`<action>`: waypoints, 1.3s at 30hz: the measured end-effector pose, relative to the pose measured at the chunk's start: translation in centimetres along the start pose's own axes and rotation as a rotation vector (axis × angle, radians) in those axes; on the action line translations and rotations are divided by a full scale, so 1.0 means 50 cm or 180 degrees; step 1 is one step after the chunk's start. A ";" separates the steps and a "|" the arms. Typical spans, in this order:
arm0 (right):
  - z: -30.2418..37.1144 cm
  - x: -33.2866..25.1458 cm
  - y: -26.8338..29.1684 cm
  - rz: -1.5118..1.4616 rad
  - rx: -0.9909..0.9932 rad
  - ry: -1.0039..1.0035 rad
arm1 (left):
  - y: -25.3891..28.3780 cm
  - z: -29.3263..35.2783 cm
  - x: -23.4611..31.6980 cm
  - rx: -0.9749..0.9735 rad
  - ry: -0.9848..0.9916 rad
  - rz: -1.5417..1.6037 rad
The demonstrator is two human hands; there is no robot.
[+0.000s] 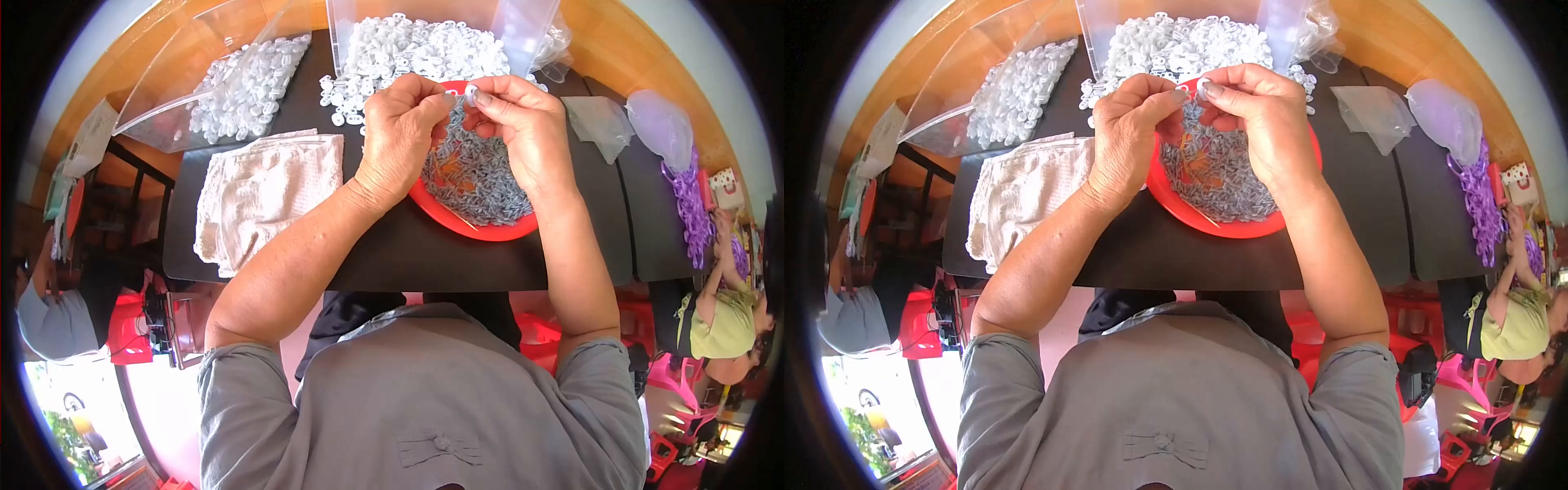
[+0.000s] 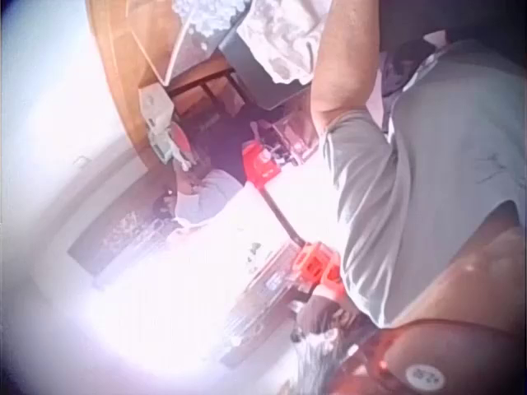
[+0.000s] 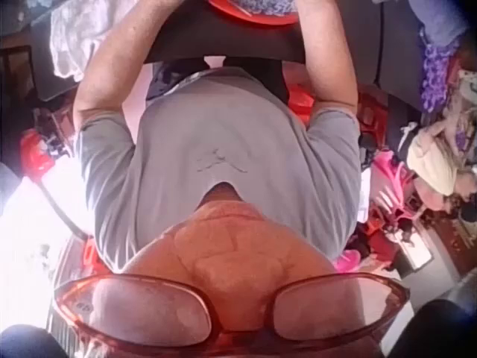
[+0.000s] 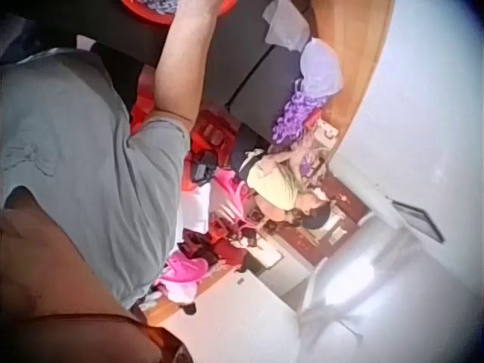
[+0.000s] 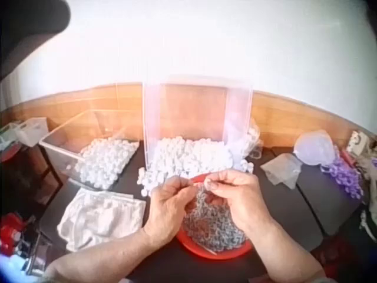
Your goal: Manual assembly of small white plastic components by inserting metal pins or clips into them.
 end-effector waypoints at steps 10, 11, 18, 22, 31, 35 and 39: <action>0.005 0.006 -0.009 0.0166 0.0157 0.0334 | 0.000 -0.001 -0.005 -0.0028 -0.0158 -0.0098; 0.006 0.006 -0.010 0.0185 0.0197 0.0368 | 0.000 -0.001 -0.004 -0.0035 -0.0151 -0.0101; 0.009 0.013 -0.021 0.0197 0.0263 0.0502 | -0.003 0.005 0.002 -0.0045 -0.0148 -0.0137; 0.006 0.013 -0.019 0.0096 0.0124 0.0404 | -0.004 0.006 0.004 -0.0095 -0.0172 -0.0081; -0.005 0.001 0.023 -0.0100 -0.0414 -0.0238 | -0.011 0.000 0.011 -0.0311 0.0043 0.0441; -0.001 -0.006 0.031 0.0129 -0.0676 -0.0330 | -0.018 0.001 0.018 -0.0593 -0.0102 0.0504; 0.004 -0.010 0.030 0.0200 -0.0639 -0.0388 | -0.015 -0.001 0.018 -0.0724 -0.0063 0.0654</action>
Point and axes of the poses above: each hand's wrist, its own z-axis away from the middle knuckle, its own y-axis out of the back of the hand, x = y × z, the point moved 2 cm from there along -z, towards the middle knuckle, and after that the axes turned 12 degrees about -y, right-handed, at the moved point
